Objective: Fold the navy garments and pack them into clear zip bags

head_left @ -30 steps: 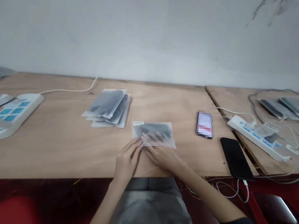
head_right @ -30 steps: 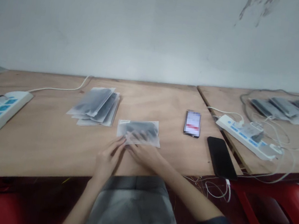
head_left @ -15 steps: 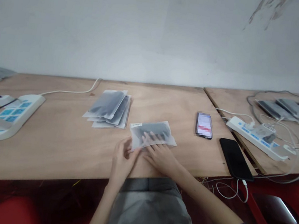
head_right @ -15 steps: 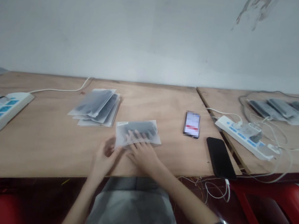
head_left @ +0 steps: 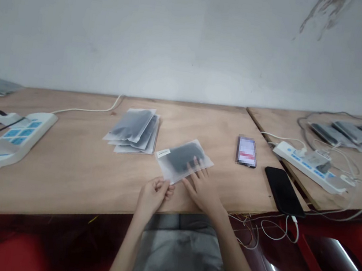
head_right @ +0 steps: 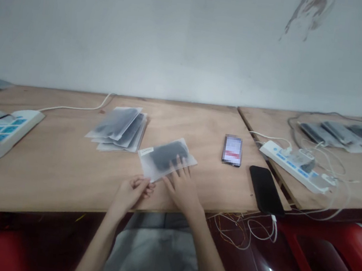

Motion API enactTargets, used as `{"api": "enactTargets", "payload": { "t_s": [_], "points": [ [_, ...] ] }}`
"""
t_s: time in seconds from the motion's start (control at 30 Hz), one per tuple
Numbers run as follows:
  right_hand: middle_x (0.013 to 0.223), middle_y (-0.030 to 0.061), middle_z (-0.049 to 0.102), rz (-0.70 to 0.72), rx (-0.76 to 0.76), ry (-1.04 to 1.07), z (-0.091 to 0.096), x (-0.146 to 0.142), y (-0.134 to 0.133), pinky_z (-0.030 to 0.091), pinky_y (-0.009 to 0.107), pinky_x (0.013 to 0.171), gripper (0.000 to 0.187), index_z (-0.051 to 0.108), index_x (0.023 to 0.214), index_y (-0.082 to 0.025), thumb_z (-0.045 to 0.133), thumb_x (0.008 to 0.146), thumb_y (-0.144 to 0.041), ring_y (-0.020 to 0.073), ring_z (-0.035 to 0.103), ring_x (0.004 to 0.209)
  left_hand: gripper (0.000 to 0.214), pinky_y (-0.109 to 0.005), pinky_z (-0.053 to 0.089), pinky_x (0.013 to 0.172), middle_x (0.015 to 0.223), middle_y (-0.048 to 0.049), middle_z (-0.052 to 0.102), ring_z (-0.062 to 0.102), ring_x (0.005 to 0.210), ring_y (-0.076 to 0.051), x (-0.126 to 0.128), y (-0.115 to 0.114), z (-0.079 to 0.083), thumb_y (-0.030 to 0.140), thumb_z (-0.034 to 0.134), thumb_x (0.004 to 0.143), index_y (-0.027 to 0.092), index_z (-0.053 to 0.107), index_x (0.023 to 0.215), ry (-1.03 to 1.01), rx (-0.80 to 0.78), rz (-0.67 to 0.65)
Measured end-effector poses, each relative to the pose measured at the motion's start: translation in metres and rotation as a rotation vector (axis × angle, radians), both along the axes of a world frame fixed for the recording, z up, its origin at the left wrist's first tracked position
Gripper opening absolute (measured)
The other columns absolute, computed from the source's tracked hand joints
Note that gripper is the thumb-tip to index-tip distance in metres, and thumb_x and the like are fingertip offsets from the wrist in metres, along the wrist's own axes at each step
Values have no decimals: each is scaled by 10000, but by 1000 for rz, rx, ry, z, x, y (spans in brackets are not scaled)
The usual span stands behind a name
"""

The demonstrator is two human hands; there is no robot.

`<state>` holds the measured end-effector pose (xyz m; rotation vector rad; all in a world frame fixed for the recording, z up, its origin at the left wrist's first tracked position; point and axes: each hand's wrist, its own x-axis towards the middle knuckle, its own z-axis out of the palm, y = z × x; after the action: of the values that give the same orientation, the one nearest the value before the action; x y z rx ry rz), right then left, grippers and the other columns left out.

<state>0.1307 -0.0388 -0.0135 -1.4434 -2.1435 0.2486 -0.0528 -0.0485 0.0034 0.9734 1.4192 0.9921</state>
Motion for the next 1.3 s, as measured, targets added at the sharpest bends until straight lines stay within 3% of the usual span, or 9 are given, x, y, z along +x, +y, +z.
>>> {"api": "enactTargets", "payload": {
  "t_s": [0.1, 0.2, 0.4, 0.53, 0.8, 0.93, 1.03, 1.17, 1.3],
  "points": [
    [1356, 201, 603, -167, 6, 294, 0, -7, -21, 456, 456, 1050, 479, 605, 1294, -100, 395, 1002, -418, 295, 542, 1287, 455, -188, 421, 398, 499, -7, 622, 543, 402, -98, 0, -5, 2, 610, 668, 709, 169, 565, 660, 51, -27, -135],
    [955, 129, 753, -295, -154, 609, 0, -22, -42, 554, 365, 786, 377, 703, 996, -160, 460, 966, -447, 247, 706, 864, 454, -175, 364, 372, 462, 25, 574, 493, 359, -81, 6, -11, 4, 609, 590, 794, 185, 526, 644, 90, 4, -231],
    [475, -18, 569, -234, -498, 982, -2, -40, -39, 410, 256, 474, 394, 582, 681, -203, 514, 882, -535, 154, 550, 447, 494, -217, 376, 339, 426, 47, 513, 483, 332, -113, 33, -19, 5, 680, 534, 784, 211, 500, 637, 29, 44, -251],
    [417, -69, 445, -287, -581, 1083, -5, -27, -21, 295, 230, 384, 403, 509, 621, -222, 581, 771, -589, 106, 406, 365, 478, -218, 385, 338, 431, 37, 526, 505, 340, -121, 37, -23, 7, 661, 586, 746, 213, 497, 609, -19, 28, -184],
    [453, -75, 437, -474, -558, 993, 0, 41, 18, 282, 211, 358, 380, 478, 643, -228, 546, 780, -576, 86, 370, 350, 427, -188, 322, 363, 401, 27, 505, 436, 327, -88, -7, -13, 5, 558, 602, 730, 209, 479, 516, 68, -43, -64],
    [501, -26, 528, -596, -481, 856, 5, 60, 3, 365, 250, 430, 312, 542, 695, -217, 506, 839, -492, 147, 497, 436, 462, -224, 340, 417, 407, 17, 505, 462, 352, -120, -29, -11, 10, 555, 512, 825, 217, 490, 511, 342, 53, -70],
    [580, 38, 623, -673, -293, 529, 18, 62, -8, 450, 309, 587, 353, 584, 712, -217, 445, 914, -471, 211, 599, 596, 551, -256, 346, 469, 422, -11, 528, 533, 418, -168, -36, -15, 24, 603, 456, 888, 216, 515, 501, 648, 116, -76],
    [1026, 140, 732, -358, -59, 232, 38, 38, 6, 513, 373, 831, 382, 679, 988, -182, 340, 988, -359, 259, 674, 934, 489, -312, 448, 597, 672, -70, 692, 666, 663, -248, -14, -4, 42, 536, 368, 968, 208, 642, 729, 922, 323, -1],
    [1516, 157, 459, 97, 63, -107, 36, 3, 49, 331, 433, 1150, 477, 534, 1370, -98, 273, 977, -165, 243, 408, 1408, 437, -435, 400, 1070, 1317, -188, 631, 537, 1292, -295, 26, 36, 32, 293, 307, 993, 104, 598, 1257, 1075, 681, -219]
  ]
}}
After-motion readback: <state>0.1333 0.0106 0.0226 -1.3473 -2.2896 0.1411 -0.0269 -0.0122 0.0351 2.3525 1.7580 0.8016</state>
